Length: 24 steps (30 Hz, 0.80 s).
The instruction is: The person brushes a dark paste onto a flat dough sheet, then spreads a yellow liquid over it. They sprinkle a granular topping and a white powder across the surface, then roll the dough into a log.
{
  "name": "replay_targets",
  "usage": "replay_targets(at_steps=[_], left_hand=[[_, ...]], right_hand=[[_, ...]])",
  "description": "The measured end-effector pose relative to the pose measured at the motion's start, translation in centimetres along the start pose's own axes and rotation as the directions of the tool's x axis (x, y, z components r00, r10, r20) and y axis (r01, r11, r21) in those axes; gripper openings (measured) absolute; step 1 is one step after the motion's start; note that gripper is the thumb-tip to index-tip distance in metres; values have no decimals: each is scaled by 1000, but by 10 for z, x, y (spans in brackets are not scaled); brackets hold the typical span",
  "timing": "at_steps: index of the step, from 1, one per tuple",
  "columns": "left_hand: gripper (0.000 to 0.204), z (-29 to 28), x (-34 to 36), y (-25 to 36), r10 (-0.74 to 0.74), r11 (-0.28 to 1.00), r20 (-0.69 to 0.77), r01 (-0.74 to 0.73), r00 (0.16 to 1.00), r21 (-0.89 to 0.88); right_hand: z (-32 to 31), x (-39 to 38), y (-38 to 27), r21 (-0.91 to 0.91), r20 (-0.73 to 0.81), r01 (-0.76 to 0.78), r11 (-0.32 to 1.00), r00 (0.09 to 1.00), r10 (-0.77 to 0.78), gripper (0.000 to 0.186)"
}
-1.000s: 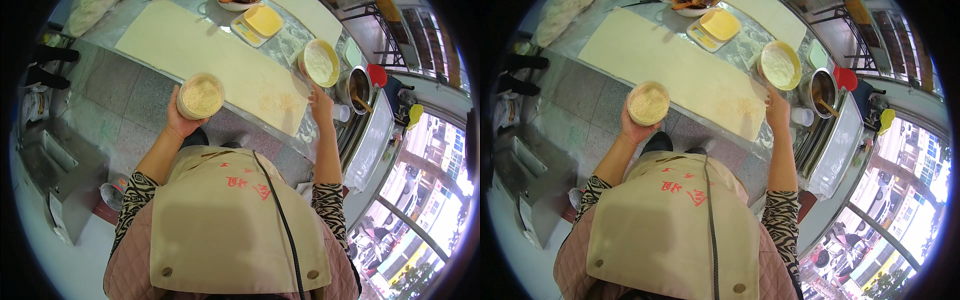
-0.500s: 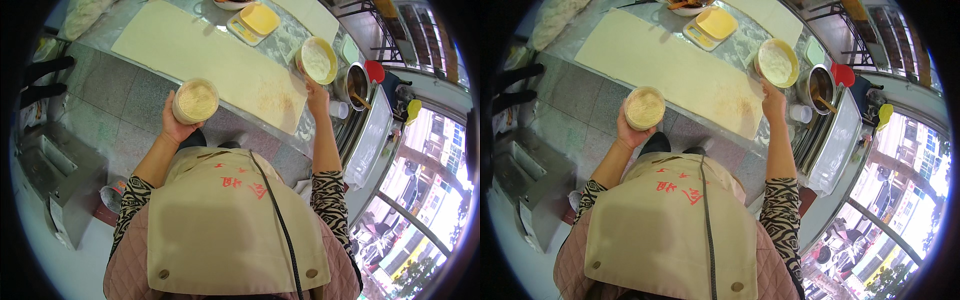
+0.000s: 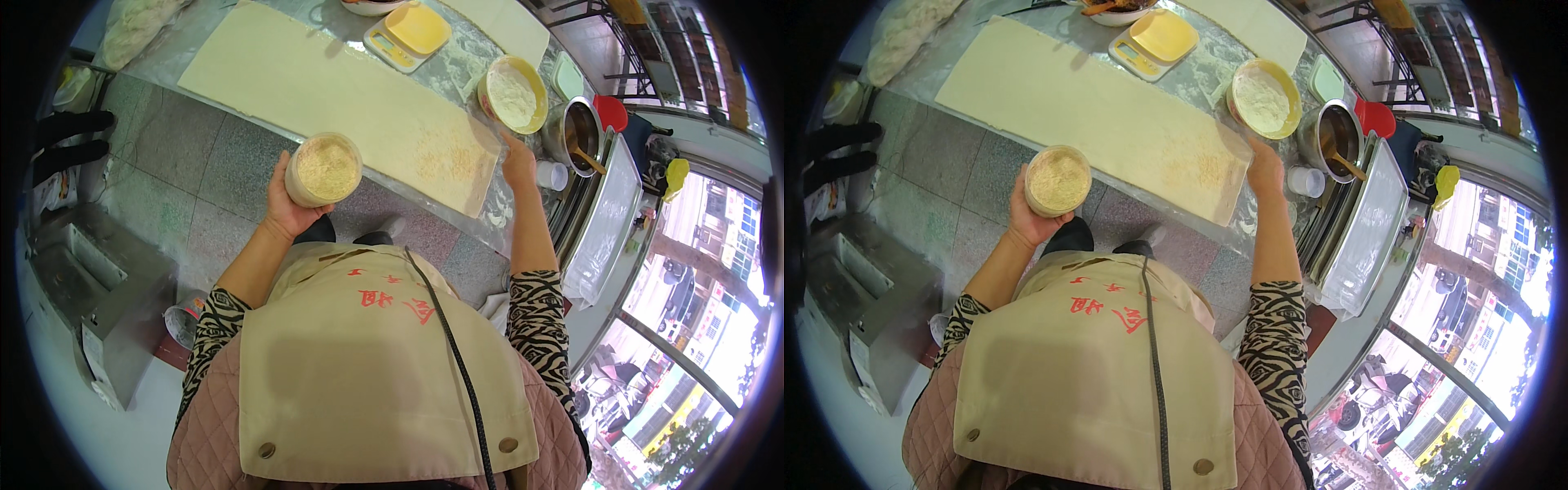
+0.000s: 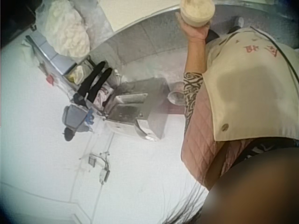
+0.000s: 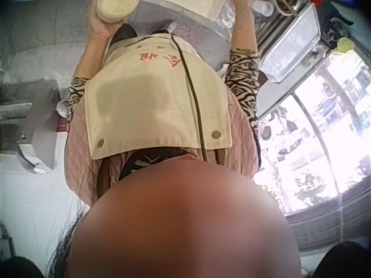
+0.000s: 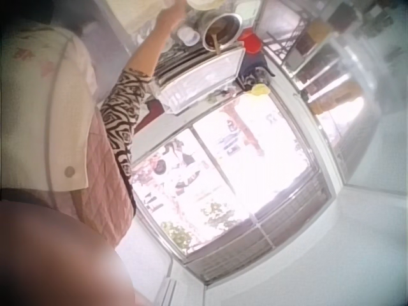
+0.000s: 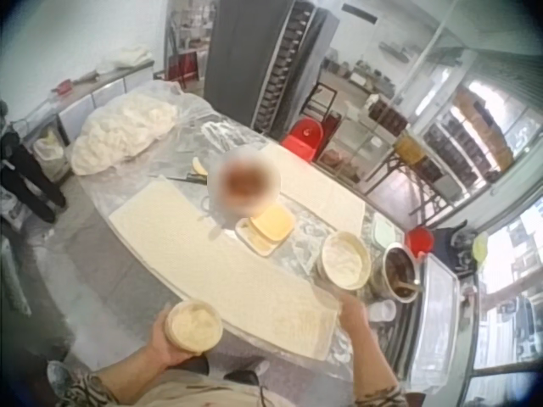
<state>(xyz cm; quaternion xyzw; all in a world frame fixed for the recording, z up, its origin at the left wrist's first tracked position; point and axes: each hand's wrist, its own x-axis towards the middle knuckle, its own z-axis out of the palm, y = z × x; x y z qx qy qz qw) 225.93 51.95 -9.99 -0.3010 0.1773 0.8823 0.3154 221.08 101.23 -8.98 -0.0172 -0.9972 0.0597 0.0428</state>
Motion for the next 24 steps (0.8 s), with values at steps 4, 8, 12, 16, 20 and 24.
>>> replay_targets(at_steps=[4,8,12,16,20,24], left_hand=[[68,-1,6,-3,-20,999,18,19,1000,40],[65,3,19,-9,-68,993,-71,74,995,89],[63,10,34,-20,-126,982,1,124,992,140],[64,14,45,-34,-205,971,75,193,976,141],[64,17,52,-45,-234,966,83,222,969,129],[64,21,60,-40,-219,969,144,197,965,151]], right_hand=[[-29,-11,-47,245,104,-170,955,983,148,29],[-70,-24,-163,733,141,-60,677,988,-65,17],[-79,-31,-262,554,175,218,804,913,-369,24],[-71,-28,-280,386,310,224,895,882,-355,26],[-87,-23,-236,532,288,106,840,910,-298,25],[-105,-1,-169,521,332,-203,829,943,23,25]])
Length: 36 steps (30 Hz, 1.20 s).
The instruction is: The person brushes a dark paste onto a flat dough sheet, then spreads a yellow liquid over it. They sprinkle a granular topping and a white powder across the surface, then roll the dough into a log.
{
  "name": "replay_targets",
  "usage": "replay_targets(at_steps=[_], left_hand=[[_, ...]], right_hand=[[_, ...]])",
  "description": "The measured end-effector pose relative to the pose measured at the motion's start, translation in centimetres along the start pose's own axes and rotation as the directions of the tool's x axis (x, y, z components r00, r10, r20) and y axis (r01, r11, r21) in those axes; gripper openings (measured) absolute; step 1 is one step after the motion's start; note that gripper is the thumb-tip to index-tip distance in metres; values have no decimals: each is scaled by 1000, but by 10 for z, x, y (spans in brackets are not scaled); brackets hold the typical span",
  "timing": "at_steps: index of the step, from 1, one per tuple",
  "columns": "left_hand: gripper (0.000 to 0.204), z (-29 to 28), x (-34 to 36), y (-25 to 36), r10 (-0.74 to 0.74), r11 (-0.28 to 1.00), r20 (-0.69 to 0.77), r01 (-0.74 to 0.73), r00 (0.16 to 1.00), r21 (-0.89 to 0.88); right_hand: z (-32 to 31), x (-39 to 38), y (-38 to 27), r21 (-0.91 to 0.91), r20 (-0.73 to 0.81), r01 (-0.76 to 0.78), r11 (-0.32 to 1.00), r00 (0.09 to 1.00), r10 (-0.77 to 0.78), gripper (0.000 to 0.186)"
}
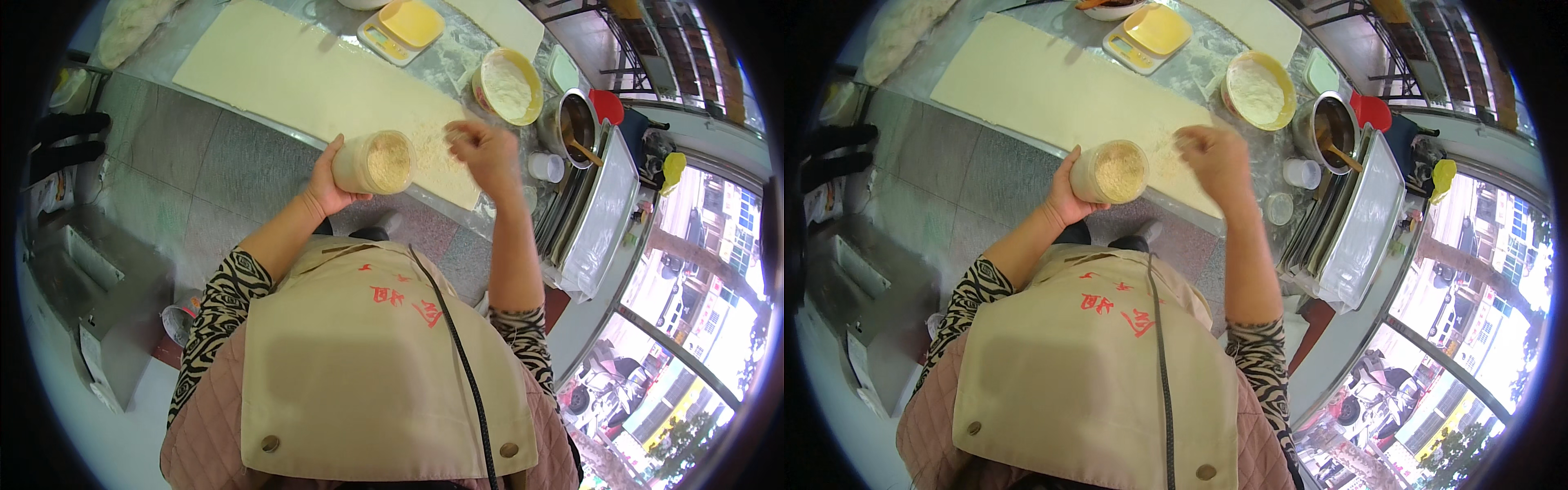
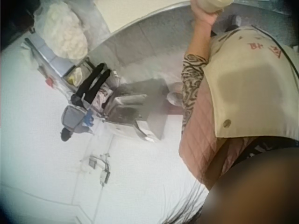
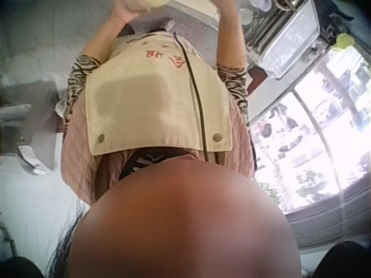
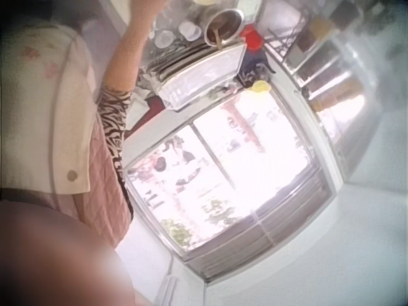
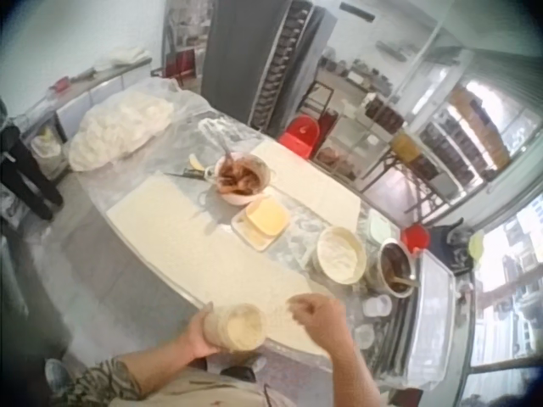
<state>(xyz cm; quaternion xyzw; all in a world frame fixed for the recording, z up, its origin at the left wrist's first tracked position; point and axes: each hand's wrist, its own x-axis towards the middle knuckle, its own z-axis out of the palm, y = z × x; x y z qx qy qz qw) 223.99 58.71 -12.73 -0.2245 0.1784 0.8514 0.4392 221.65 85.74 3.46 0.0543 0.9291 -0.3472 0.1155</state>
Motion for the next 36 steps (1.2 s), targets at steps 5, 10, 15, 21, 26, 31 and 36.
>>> replay_targets(at_steps=[5,10,15,21,26,31,36], left_hand=[[65,-7,-10,7,45,999,-110,-45,993,0],[66,-23,-28,10,98,992,-134,-107,986,-60],[68,-30,-39,6,117,988,-125,-128,985,-86],[69,-27,-46,6,150,981,-73,-158,986,-111],[70,-30,-54,3,166,975,-113,-181,980,-132],[70,-41,-62,7,188,970,-115,-203,975,-134],[69,-46,-64,12,184,971,-132,-201,974,-129]], right_hand=[[-27,22,62,-238,-119,-58,969,992,30,31],[-21,30,85,-309,-13,-67,949,998,66,35],[-11,60,75,-81,-66,0,997,998,-5,33],[7,92,52,-185,12,107,977,994,-106,30],[5,94,68,-430,-8,173,886,981,-196,36],[5,93,86,-479,-28,75,875,994,-101,35],[20,104,92,-391,6,83,916,996,-88,35]])
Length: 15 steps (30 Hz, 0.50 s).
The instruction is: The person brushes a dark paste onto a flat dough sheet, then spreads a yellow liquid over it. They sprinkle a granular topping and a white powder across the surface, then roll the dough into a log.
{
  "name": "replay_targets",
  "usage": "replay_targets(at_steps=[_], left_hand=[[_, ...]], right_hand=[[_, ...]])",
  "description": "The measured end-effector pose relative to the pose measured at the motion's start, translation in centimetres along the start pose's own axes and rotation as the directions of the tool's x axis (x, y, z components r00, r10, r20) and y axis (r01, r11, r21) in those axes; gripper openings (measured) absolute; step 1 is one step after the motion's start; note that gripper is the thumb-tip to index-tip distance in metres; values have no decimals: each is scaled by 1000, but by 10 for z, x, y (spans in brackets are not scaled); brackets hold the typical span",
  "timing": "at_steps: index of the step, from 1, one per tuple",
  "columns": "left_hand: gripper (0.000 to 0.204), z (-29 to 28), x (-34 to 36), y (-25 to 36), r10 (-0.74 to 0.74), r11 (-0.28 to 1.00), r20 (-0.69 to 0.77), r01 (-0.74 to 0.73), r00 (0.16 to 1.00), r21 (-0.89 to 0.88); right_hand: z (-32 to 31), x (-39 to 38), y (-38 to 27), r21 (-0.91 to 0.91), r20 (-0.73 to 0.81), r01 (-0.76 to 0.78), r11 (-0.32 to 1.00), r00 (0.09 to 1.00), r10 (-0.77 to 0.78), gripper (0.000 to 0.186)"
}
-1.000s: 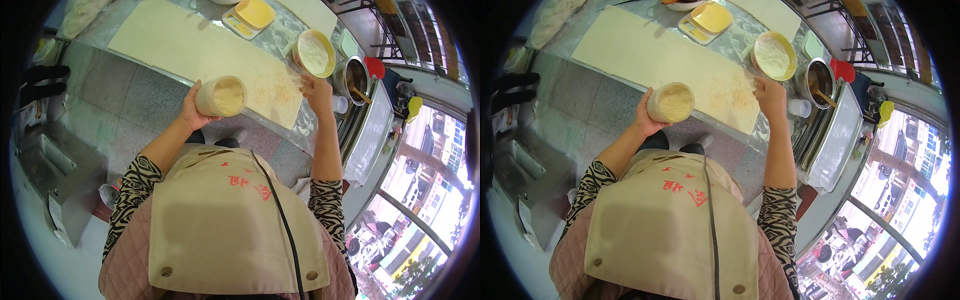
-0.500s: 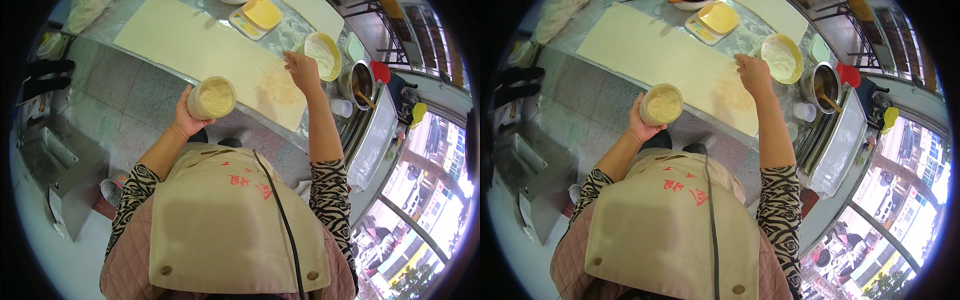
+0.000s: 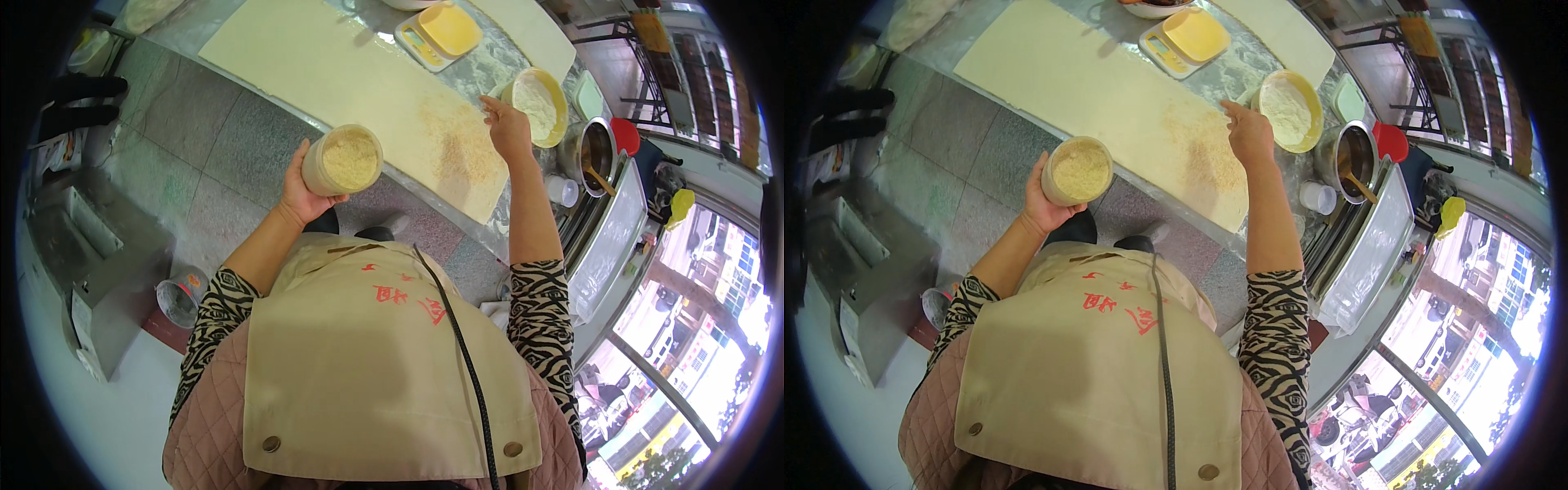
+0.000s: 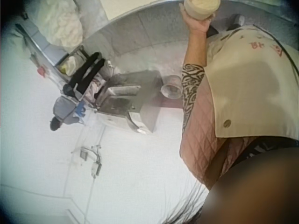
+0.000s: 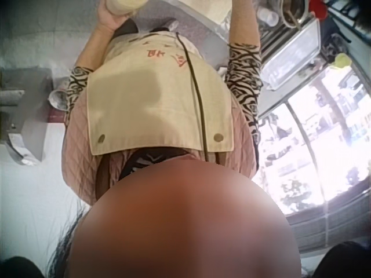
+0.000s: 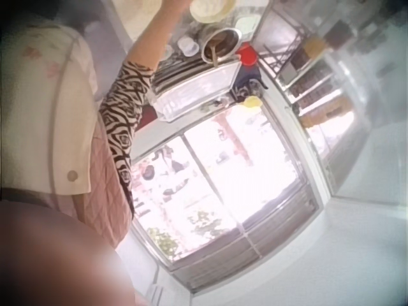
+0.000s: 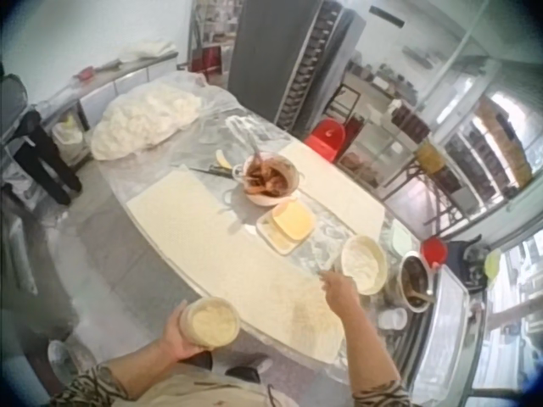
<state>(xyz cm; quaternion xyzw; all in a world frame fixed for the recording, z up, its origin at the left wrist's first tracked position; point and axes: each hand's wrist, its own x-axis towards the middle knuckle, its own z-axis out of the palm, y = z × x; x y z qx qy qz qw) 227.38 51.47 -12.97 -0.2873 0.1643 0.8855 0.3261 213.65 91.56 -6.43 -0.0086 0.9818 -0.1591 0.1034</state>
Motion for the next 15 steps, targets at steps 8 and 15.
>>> replay_targets(at_steps=[8,15], left_hand=[[63,11,10,-2,-21,999,3,21,1000,28],[61,28,47,-24,-133,985,18,130,991,110]], right_hand=[[-29,-48,-65,339,-13,-15,941,1000,21,27],[10,-103,-178,159,115,341,926,926,-361,26]])
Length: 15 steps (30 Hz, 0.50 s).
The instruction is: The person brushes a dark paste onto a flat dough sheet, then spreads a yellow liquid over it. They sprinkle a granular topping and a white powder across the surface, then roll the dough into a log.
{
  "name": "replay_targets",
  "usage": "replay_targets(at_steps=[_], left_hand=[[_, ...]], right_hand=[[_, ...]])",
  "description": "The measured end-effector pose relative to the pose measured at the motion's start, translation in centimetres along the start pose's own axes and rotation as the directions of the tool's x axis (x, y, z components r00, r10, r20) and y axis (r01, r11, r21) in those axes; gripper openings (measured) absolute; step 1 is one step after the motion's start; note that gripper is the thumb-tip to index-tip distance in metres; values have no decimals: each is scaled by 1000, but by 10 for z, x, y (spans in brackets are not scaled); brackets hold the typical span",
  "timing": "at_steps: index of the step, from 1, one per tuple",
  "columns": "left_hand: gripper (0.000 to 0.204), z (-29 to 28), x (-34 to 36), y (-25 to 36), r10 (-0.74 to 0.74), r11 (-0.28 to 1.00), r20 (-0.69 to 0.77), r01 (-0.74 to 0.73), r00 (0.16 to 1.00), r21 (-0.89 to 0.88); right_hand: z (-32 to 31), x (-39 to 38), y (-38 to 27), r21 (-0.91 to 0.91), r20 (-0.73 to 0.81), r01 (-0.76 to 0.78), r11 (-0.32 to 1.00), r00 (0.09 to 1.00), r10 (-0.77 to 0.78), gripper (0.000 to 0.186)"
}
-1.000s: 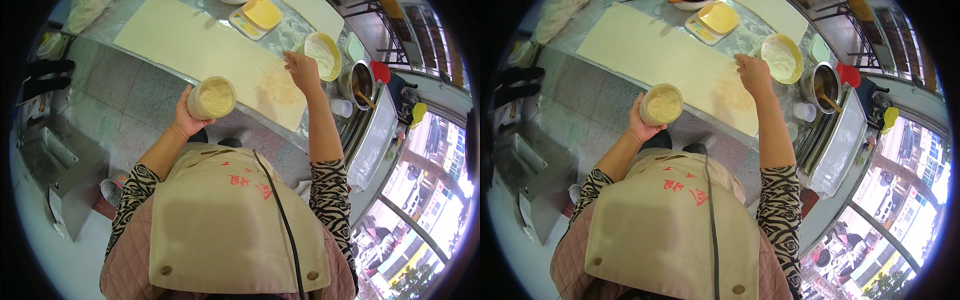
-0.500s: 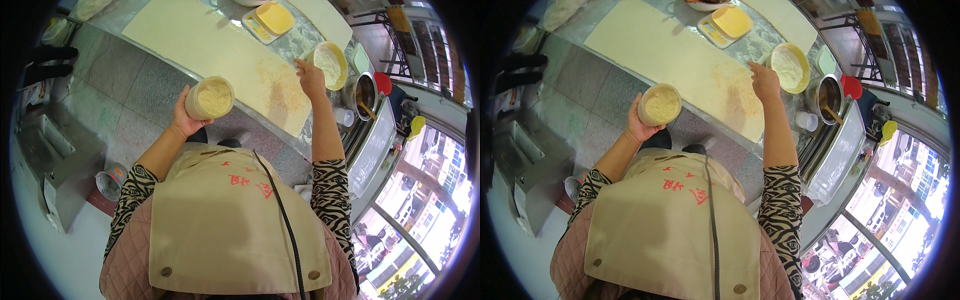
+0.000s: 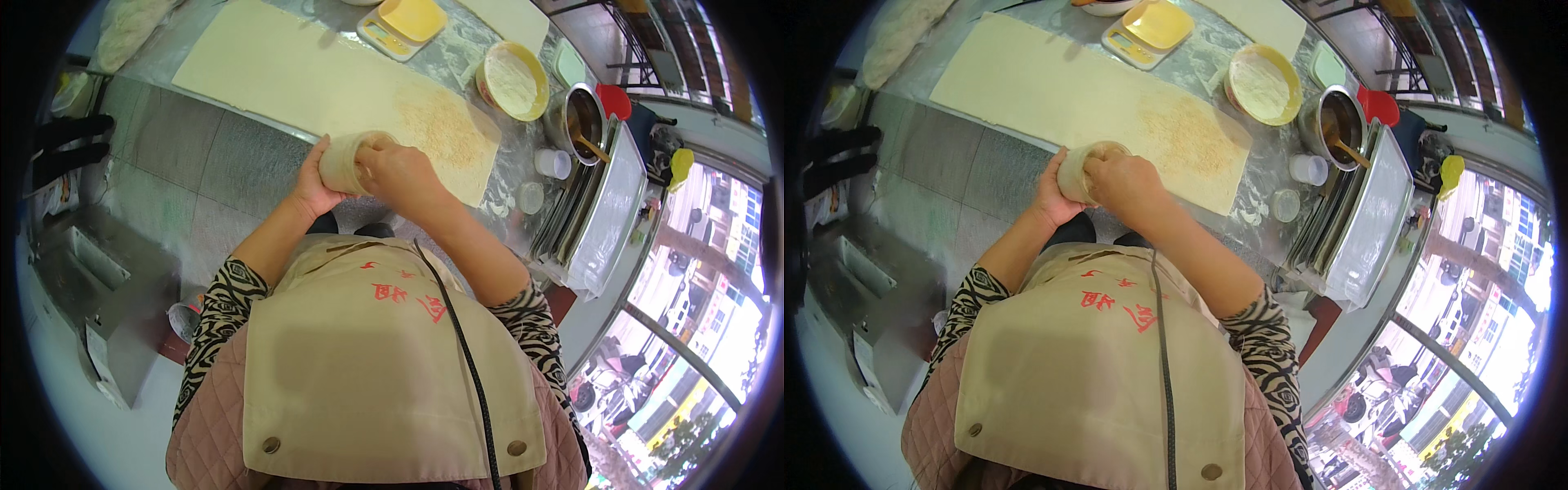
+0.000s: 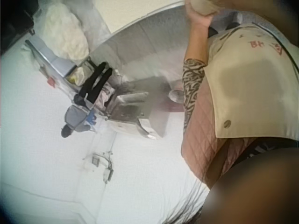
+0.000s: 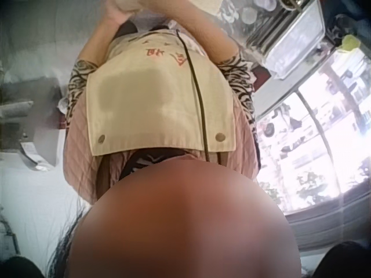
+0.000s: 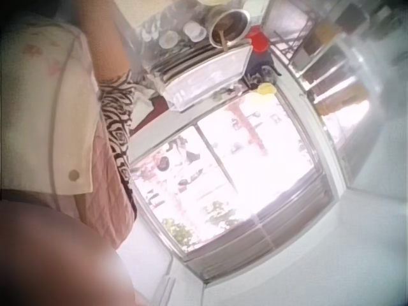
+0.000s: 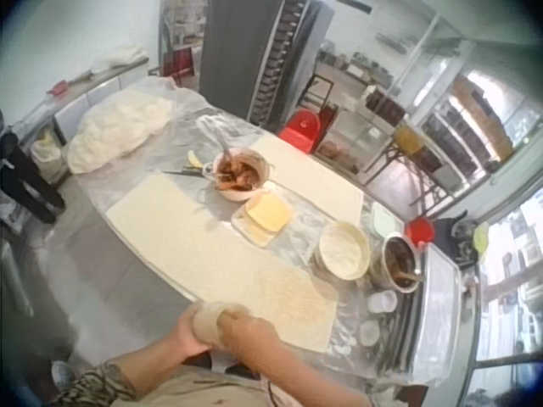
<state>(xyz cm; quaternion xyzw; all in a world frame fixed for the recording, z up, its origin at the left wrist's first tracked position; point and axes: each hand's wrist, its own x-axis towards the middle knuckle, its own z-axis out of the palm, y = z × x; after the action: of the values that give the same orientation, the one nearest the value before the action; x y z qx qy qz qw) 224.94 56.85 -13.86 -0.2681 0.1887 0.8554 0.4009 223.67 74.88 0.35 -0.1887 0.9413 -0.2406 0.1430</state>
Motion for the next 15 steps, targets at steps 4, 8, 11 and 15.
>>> replay_targets(at_steps=[4,8,11,15], left_hand=[[61,10,17,-15,-129,992,31,128,991,6],[63,19,20,-24,-139,990,44,138,989,36],[64,24,15,-25,-137,989,25,136,990,53],[66,24,10,-20,-105,992,-41,107,994,60]], right_hand=[[-3,-2,21,19,85,-79,997,993,77,24],[-42,-37,47,303,-152,-133,944,971,185,25],[-69,-77,81,388,-87,-452,803,850,520,27],[-62,-118,141,132,-32,-647,751,754,656,22]])
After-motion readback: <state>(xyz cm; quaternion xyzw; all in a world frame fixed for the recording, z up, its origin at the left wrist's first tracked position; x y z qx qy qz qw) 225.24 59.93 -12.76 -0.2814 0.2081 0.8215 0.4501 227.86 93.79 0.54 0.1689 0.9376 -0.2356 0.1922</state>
